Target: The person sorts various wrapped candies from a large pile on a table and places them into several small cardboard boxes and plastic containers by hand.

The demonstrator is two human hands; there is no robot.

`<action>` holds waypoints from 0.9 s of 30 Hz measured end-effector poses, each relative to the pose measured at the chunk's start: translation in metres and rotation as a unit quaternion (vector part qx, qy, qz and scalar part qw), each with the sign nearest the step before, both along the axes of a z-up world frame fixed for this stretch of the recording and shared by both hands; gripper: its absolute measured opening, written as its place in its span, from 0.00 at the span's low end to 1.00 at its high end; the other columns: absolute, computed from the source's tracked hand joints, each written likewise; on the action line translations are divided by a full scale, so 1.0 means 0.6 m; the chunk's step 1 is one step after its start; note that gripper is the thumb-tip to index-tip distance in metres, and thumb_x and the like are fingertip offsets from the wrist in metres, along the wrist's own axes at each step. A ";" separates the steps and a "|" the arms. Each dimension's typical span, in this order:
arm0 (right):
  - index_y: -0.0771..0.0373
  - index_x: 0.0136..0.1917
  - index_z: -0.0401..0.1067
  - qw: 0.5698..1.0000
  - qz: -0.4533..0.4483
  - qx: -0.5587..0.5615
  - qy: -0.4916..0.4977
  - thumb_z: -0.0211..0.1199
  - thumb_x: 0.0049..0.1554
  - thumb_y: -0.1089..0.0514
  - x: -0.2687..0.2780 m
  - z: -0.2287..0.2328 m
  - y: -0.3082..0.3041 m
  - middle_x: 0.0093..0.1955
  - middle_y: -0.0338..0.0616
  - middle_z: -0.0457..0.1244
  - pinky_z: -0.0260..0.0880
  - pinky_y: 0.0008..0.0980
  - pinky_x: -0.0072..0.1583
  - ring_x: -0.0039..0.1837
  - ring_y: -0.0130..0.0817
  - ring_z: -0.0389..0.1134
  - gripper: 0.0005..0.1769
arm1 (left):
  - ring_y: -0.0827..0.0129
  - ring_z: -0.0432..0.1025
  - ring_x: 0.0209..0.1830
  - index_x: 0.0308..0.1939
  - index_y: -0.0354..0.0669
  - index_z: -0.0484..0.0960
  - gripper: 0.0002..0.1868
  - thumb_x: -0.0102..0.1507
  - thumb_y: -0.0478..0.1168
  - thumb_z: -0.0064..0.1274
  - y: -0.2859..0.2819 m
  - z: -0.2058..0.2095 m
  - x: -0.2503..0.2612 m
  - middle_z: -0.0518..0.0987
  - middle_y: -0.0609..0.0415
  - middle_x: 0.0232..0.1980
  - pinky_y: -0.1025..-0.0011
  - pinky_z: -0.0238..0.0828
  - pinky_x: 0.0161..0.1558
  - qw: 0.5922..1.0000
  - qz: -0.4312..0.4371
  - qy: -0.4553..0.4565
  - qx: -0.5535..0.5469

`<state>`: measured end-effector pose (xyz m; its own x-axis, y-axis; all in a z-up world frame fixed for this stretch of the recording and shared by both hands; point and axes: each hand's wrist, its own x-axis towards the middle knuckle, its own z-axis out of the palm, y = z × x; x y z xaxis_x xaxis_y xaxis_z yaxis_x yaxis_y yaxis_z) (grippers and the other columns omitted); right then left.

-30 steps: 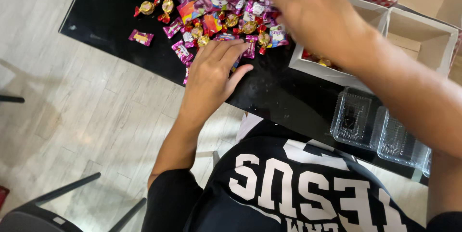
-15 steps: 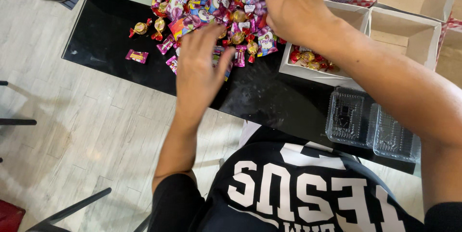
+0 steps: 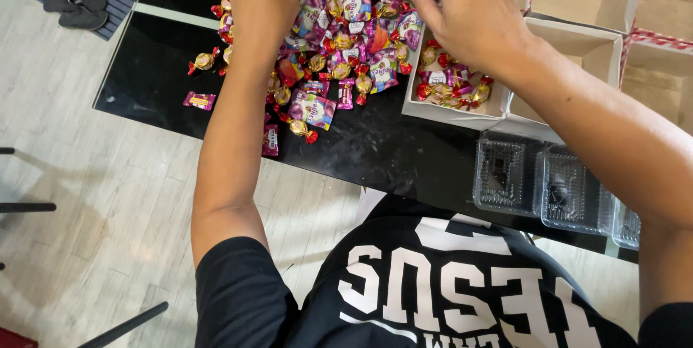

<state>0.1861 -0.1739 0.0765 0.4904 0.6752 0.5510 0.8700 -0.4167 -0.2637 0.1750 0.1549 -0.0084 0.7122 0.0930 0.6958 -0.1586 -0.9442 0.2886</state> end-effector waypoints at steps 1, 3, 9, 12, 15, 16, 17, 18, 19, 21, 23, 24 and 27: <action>0.70 0.59 0.65 1.000 -0.003 0.005 0.021 0.63 0.68 0.61 0.001 -0.003 -0.005 0.54 0.58 0.68 0.69 0.52 0.55 0.56 0.59 0.70 0.12 | 0.39 0.73 0.43 0.47 0.31 0.77 0.21 0.58 0.39 0.68 0.002 -0.001 0.005 0.79 0.35 0.43 0.49 0.70 0.45 1.000 -0.002 -0.001 0.002; 0.71 0.59 0.66 0.999 -0.009 0.011 0.042 0.64 0.66 0.62 0.004 -0.008 -0.011 0.54 0.58 0.68 0.69 0.51 0.55 0.55 0.58 0.71 0.12 | 0.43 0.76 0.39 0.42 0.33 0.77 0.15 0.59 0.37 0.66 0.002 0.005 0.008 0.83 0.43 0.38 0.51 0.72 0.40 1.000 0.003 -0.010 -0.014; 0.66 0.56 0.72 0.997 0.029 0.015 0.076 0.67 0.68 0.61 0.026 -0.025 0.029 0.51 0.54 0.69 0.71 0.45 0.55 0.52 0.50 0.73 0.07 | 0.56 0.79 0.26 0.35 0.35 0.78 0.09 0.67 0.32 0.63 -0.011 0.093 -0.051 0.82 0.46 0.28 0.65 0.72 0.31 0.982 -0.052 -0.178 -0.028; 0.64 0.58 0.72 0.990 0.138 0.001 0.018 0.64 0.62 0.68 0.034 -0.030 0.085 0.55 0.50 0.67 0.71 0.46 0.57 0.57 0.51 0.71 0.11 | 0.72 0.83 0.42 0.53 0.31 0.75 0.07 0.74 0.27 0.58 -0.042 0.134 -0.130 0.86 0.50 0.43 0.73 0.78 0.45 0.955 -0.127 -0.171 -0.204; 0.62 0.59 0.72 0.974 0.223 -0.044 -0.019 0.64 0.60 0.68 0.043 -0.033 0.152 0.56 0.47 0.66 0.71 0.48 0.54 0.57 0.52 0.70 0.13 | 0.75 0.80 0.48 0.59 0.33 0.74 0.10 0.77 0.25 0.58 -0.075 0.147 -0.223 0.84 0.51 0.49 0.78 0.78 0.49 0.948 -0.095 -0.164 -0.257; 0.62 0.59 0.72 0.975 0.219 -0.041 -0.018 0.64 0.60 0.68 0.046 -0.036 0.174 0.56 0.47 0.66 0.71 0.48 0.54 0.57 0.52 0.70 0.13 | 0.76 0.80 0.49 0.59 0.34 0.74 0.10 0.78 0.25 0.59 -0.083 0.147 -0.248 0.83 0.51 0.49 0.79 0.78 0.49 0.946 -0.075 -0.162 -0.269; 0.61 0.59 0.73 0.968 0.242 -0.056 -0.033 0.63 0.57 0.69 0.051 -0.039 0.197 0.56 0.46 0.67 0.71 0.48 0.53 0.57 0.51 0.71 0.16 | 0.75 0.80 0.49 0.59 0.34 0.74 0.10 0.78 0.25 0.59 -0.092 0.143 -0.268 0.83 0.51 0.50 0.79 0.78 0.50 0.943 -0.064 -0.168 -0.281; 0.60 0.60 0.73 0.961 0.264 -0.071 -0.047 0.63 0.55 0.70 0.055 -0.042 0.214 0.56 0.45 0.68 0.71 0.48 0.52 0.56 0.50 0.71 0.19 | 0.75 0.80 0.49 0.59 0.33 0.75 0.10 0.77 0.25 0.60 -0.099 0.139 -0.289 0.82 0.50 0.50 0.79 0.79 0.51 0.939 -0.053 -0.173 -0.293; 0.60 0.60 0.73 0.962 0.260 -0.068 -0.049 0.63 0.55 0.70 0.062 -0.044 0.228 0.56 0.45 0.68 0.71 0.48 0.52 0.56 0.50 0.71 0.19 | 0.75 0.80 0.49 0.59 0.33 0.74 0.10 0.77 0.25 0.60 -0.105 0.134 -0.302 0.82 0.50 0.50 0.79 0.79 0.51 0.936 -0.051 -0.175 -0.301; 0.59 0.61 0.74 0.954 0.236 -0.158 -0.092 0.63 0.56 0.68 0.072 -0.048 0.252 0.54 0.46 0.67 0.72 0.49 0.52 0.55 0.50 0.71 0.18 | 0.75 0.79 0.47 0.58 0.33 0.75 0.11 0.76 0.25 0.60 -0.119 0.119 -0.327 0.82 0.50 0.49 0.79 0.78 0.50 0.930 -0.030 -0.176 -0.321; 0.60 0.58 0.74 0.952 0.217 -0.199 -0.083 0.65 0.54 0.66 0.080 -0.049 0.263 0.54 0.45 0.67 0.72 0.50 0.53 0.56 0.50 0.71 0.17 | 0.75 0.79 0.46 0.58 0.33 0.75 0.12 0.75 0.26 0.61 -0.124 0.105 -0.341 0.82 0.50 0.49 0.79 0.77 0.49 0.925 -0.013 -0.176 -0.335; 0.61 0.55 0.74 0.947 0.197 -0.241 -0.073 0.66 0.52 0.64 0.083 -0.050 0.267 0.55 0.45 0.67 0.71 0.50 0.53 0.57 0.50 0.71 0.16 | 0.75 0.79 0.46 0.58 0.34 0.75 0.11 0.74 0.26 0.61 -0.125 0.098 -0.344 0.81 0.51 0.48 0.78 0.78 0.50 0.920 -0.017 -0.176 -0.351; 0.63 0.53 0.74 0.946 0.193 -0.257 -0.052 0.69 0.46 0.62 0.089 -0.052 0.274 0.54 0.49 0.66 0.70 0.51 0.50 0.53 0.53 0.70 0.19 | 0.75 0.78 0.46 0.57 0.34 0.76 0.12 0.73 0.26 0.61 -0.123 0.083 -0.336 0.81 0.51 0.49 0.78 0.78 0.50 0.910 -0.019 -0.177 -0.376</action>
<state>0.2393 -0.0095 0.0453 0.1153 0.9843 0.1339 0.9933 -0.1139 -0.0182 -0.0269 0.0808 0.0413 0.4692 0.6168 0.6319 -0.3950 -0.4934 0.7749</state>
